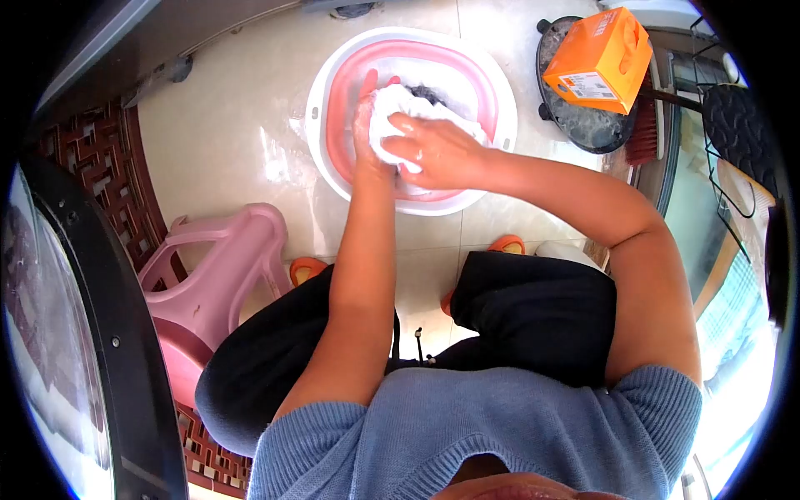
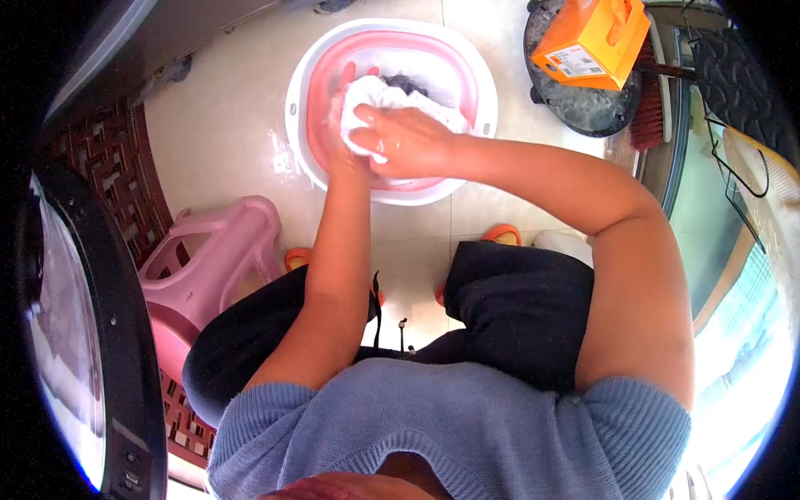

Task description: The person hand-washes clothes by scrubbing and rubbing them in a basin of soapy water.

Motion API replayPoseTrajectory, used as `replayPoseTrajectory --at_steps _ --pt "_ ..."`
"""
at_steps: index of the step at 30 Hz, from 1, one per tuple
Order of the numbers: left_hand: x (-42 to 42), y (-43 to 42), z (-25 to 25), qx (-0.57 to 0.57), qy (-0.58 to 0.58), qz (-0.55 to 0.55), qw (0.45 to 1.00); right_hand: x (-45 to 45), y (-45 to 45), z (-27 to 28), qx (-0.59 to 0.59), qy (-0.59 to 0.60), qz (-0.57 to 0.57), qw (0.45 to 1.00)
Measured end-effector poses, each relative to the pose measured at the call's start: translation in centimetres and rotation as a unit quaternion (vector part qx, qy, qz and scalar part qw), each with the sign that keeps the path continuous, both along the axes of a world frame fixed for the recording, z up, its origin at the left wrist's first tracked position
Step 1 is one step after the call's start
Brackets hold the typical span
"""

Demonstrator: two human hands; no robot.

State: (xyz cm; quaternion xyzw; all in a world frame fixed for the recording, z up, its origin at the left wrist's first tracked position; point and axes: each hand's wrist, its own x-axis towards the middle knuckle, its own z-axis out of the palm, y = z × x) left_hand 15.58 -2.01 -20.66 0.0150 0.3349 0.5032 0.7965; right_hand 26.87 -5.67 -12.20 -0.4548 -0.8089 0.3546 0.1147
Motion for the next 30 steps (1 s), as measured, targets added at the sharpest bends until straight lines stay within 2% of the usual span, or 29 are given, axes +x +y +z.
replayPoseTrajectory --at_steps 1,2,4,5,6,8,9,10,11,12,13,14,16,17,18,19,20,21,22,24,25,26,28,29,30 --pt "0.4 -0.6 1.1 0.007 0.007 0.018 1.000 -0.4 0.3 1.0 -0.026 -0.067 0.026 0.997" --pt "0.7 -0.9 0.2 0.005 0.005 0.017 1.000 0.0 0.4 0.4 -0.028 -0.069 0.026 0.997" --pt "0.7 -1.7 -2.1 -0.064 -0.032 0.035 0.997 1.3 1.8 -2.3 0.057 0.026 -0.107 0.992" --pt "0.7 -1.4 -0.9 -0.064 -0.033 0.034 0.997 2.1 3.6 -2.1 -0.099 -0.023 -0.157 0.982" --pt "0.7 -1.1 0.4 -0.052 0.046 0.007 0.998 3.4 4.8 -1.4 -0.293 0.007 -0.220 0.930" --pt "0.5 -0.2 3.4 -0.032 0.208 -0.045 0.977 4.8 4.8 -3.5 -0.103 -0.071 -0.148 0.981" --pt "0.2 0.2 3.8 -0.032 0.230 -0.052 0.971 5.1 3.9 -4.6 -0.108 -0.069 -0.145 0.981" --pt "0.0 0.2 3.6 -0.036 0.229 -0.052 0.971 5.2 3.1 -4.9 -0.017 -0.081 -0.118 0.990" --pt "-0.1 0.3 3.2 0.081 0.421 -0.071 0.901 5.6 2.9 -5.1 0.077 -0.093 -0.089 0.989" --pt "-0.1 0.3 2.7 0.194 0.591 -0.087 0.778 5.8 2.7 -5.3 0.076 -0.093 -0.088 0.989" --pt "0.2 -0.3 2.1 0.272 0.799 -0.092 0.529 5.1 2.6 -4.1 0.003 -0.205 -0.055 0.977" --pt "0.1 -0.5 1.3 0.272 0.800 -0.094 0.527 4.5 2.5 -3.6 -0.071 -0.312 -0.021 0.947" --pt "-0.1 -0.7 0.7 0.221 0.741 -0.243 0.586 4.3 3.4 -4.9 -0.046 -0.289 -0.028 0.956" --pt "0.0 0.0 -0.2 0.220 0.764 -0.276 0.540 4.0 4.5 -5.6 -0.108 -0.295 -0.039 0.948" --pt "0.0 0.4 -0.9 0.223 0.763 -0.274 0.542 4.0 5.6 -6.0 -0.168 -0.300 -0.051 0.938" --pt "-0.1 1.0 -0.7 0.137 0.644 -0.228 0.717 3.1 5.3 -6.3 -0.114 -0.200 -0.170 0.958" --pt "-0.2 1.5 -0.6 0.045 0.490 -0.171 0.853 2.9 5.4 -6.6 -0.111 -0.199 -0.169 0.959" --pt "0.3 1.6 -1.4 -0.002 0.367 0.000 0.930 2.7 5.3 -6.9 -0.030 -0.067 -0.169 0.983" --pt "-1.1 2.1 -4.8 -0.082 0.090 0.030 0.992 2.2 5.0 -6.0 0.049 0.066 -0.163 0.983" --pt "-1.4 2.3 0.6 -0.119 -0.055 0.029 0.991 1.3 3.0 -4.0 0.111 0.107 -0.052 0.987" --pt "-2.0 1.6 -2.8 -0.061 -0.098 -0.005 0.993 0.5 1.7 -2.7 0.092 0.077 -0.018 0.993" --pt "-1.3 0.8 -1.9 0.010 -0.040 0.008 0.999 0.0 0.9 -1.7 0.075 0.046 0.018 0.996" --pt "0.0 -0.4 -1.5 -0.040 -0.009 0.015 0.999 0.0 1.1 -0.6 0.058 0.039 0.018 0.997" --pt "0.4 -1.5 -1.1 0.008 0.018 0.009 1.000 0.1 1.0 -0.4 0.039 0.033 0.019 0.998" --pt "0.6 -2.5 -0.7 0.056 0.047 0.003 0.997 0.7 1.3 -1.9 0.124 0.081 -0.024 0.989"
